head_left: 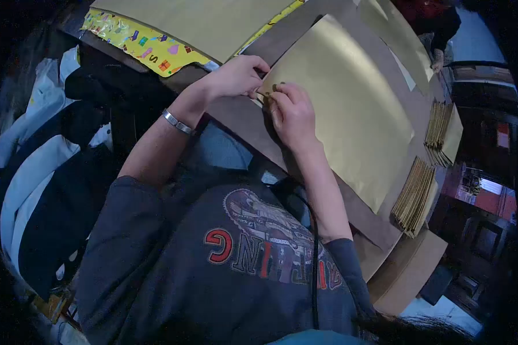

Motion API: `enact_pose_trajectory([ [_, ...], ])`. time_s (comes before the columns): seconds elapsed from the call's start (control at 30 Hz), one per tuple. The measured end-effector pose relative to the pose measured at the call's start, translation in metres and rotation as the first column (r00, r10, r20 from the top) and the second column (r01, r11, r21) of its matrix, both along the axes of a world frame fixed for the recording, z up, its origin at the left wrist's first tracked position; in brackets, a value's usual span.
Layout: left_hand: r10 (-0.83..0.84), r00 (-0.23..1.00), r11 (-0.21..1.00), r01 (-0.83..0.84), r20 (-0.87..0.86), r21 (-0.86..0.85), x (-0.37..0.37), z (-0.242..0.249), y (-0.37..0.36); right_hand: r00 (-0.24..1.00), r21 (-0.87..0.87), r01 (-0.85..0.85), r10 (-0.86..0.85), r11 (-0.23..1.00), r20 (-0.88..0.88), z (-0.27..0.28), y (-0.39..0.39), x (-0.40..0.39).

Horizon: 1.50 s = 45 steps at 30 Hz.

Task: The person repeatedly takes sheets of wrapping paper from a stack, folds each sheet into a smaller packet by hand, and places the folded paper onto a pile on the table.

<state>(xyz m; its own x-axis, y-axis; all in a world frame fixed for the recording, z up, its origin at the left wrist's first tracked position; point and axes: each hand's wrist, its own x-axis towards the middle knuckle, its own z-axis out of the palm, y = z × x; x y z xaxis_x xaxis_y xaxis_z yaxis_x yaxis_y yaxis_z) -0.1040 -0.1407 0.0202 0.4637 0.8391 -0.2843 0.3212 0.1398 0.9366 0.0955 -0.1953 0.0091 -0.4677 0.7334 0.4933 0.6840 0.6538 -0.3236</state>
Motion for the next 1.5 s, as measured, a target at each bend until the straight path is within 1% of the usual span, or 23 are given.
enact_pose_trajectory([
  [0.1,0.012,1.0,1.0,-0.012,0.006,0.008,0.0,0.003,-0.003,0.999,0.038,-0.049,0.049,0.998,0.005,-0.006,-0.001,-0.003],
  [0.17,0.017,0.999,1.0,-0.016,-0.046,0.026,0.001,0.004,-0.002,0.999,0.043,-0.048,0.048,0.998,0.014,-0.008,-0.002,-0.004],
  [0.2,0.028,1.0,0.999,-0.028,0.003,-0.024,0.001,0.0,-0.001,0.999,0.05,-0.041,0.04,0.998,0.018,-0.008,-0.002,-0.004],
  [0.3,-0.006,1.0,1.0,0.006,-0.002,-0.026,0.0,-0.002,0.002,1.0,0.064,-0.01,0.009,0.998,0.022,-0.01,-0.001,-0.004],
  [0.4,0.012,1.0,0.999,-0.013,-0.019,-0.039,0.0,0.004,-0.001,0.999,0.071,0.051,-0.052,0.996,0.011,-0.01,-0.001,-0.006],
  [0.43,0.023,0.999,0.999,-0.025,-0.039,-0.045,0.001,0.007,-0.001,0.999,0.104,0.031,-0.029,0.994,-0.018,-0.011,0.0,-0.007],
  [0.5,0.009,0.999,0.999,-0.011,-0.049,-0.031,0.0,0.005,0.0,0.999,0.102,0.006,-0.011,0.995,0.049,-0.011,-0.003,-0.007],
  [0.53,0.008,0.999,0.999,-0.01,-0.041,-0.052,0.001,0.002,0.001,0.999,0.113,-0.014,0.009,0.994,0.045,-0.01,-0.004,-0.009],
  [0.63,0.012,1.0,0.998,-0.014,-0.029,-0.061,0.001,-0.001,0.002,0.997,0.103,0.008,-0.016,0.995,0.07,-0.009,-0.002,-0.01],
  [0.67,-0.009,0.999,1.0,0.009,-0.041,-0.001,-0.001,0.0,0.002,0.994,0.076,0.033,-0.04,0.997,0.098,-0.009,-0.002,-0.009],
  [0.7,-0.01,0.999,1.0,0.01,-0.041,-0.001,-0.001,0.0,0.001,0.994,0.076,0.033,-0.041,0.997,0.098,-0.009,-0.002,-0.009],
  [0.77,0.025,1.0,0.999,-0.025,0.01,-0.022,-0.001,-0.002,0.0,0.99,0.037,0.045,-0.05,0.998,0.134,-0.012,0.0,-0.009],
  [0.8,0.008,1.0,1.0,-0.008,-0.025,-0.013,0.0,-0.003,0.002,0.989,0.055,0.051,-0.058,0.997,0.136,-0.012,0.0,-0.01],
  [0.93,0.005,0.999,1.0,-0.005,-0.048,-0.009,0.0,-0.004,0.003,0.99,0.055,0.058,-0.064,0.997,0.128,-0.008,0.001,-0.013],
  [1.0,0.044,0.999,0.998,-0.044,0.006,-0.055,0.002,-0.003,0.003,0.988,0.066,0.06,-0.069,0.996,0.138,-0.007,0.0,-0.012],
  [1.13,0.068,0.998,0.996,-0.069,-0.018,-0.051,0.005,0.003,-0.001,0.989,0.077,0.046,-0.056,0.996,0.139,-0.009,0.002,-0.011],
  [1.23,0.106,0.994,0.994,-0.106,0.029,-0.024,0.007,0.006,-0.003,0.989,0.085,0.051,-0.062,0.995,0.136,-0.007,0.001,-0.011],
  [1.3,0.105,0.994,0.994,-0.105,-0.017,0.018,0.006,0.0,-0.001,0.987,0.048,0.058,-0.064,0.997,0.149,-0.004,-0.001,-0.011],
  [1.33,0.104,0.994,0.994,-0.104,-0.018,0.017,0.006,-0.001,0.0,0.994,0.067,0.015,-0.022,0.998,0.109,-0.005,0.0,-0.01],
  [1.4,0.058,0.992,0.991,-0.044,-0.11,0.125,0.005,0.001,0.001,0.998,0.043,0.001,-0.004,0.999,0.07,0.002,-0.002,-0.01],
  [1.43,0.08,0.993,0.995,-0.074,-0.086,0.068,0.005,0.007,-0.002,0.999,0.018,-0.013,0.013,1.0,0.029,0.005,-0.005,-0.01],
  [1.47,0.078,0.993,0.995,-0.072,-0.087,0.067,0.005,0.006,-0.001,0.998,-0.008,0.001,0.0,1.0,0.059,0.006,-0.007,-0.006],
  [1.5,0.051,0.994,0.997,-0.045,-0.101,0.056,0.004,0.005,0.002,0.999,-0.024,0.019,-0.018,1.0,0.04,0.007,-0.01,-0.002],
])
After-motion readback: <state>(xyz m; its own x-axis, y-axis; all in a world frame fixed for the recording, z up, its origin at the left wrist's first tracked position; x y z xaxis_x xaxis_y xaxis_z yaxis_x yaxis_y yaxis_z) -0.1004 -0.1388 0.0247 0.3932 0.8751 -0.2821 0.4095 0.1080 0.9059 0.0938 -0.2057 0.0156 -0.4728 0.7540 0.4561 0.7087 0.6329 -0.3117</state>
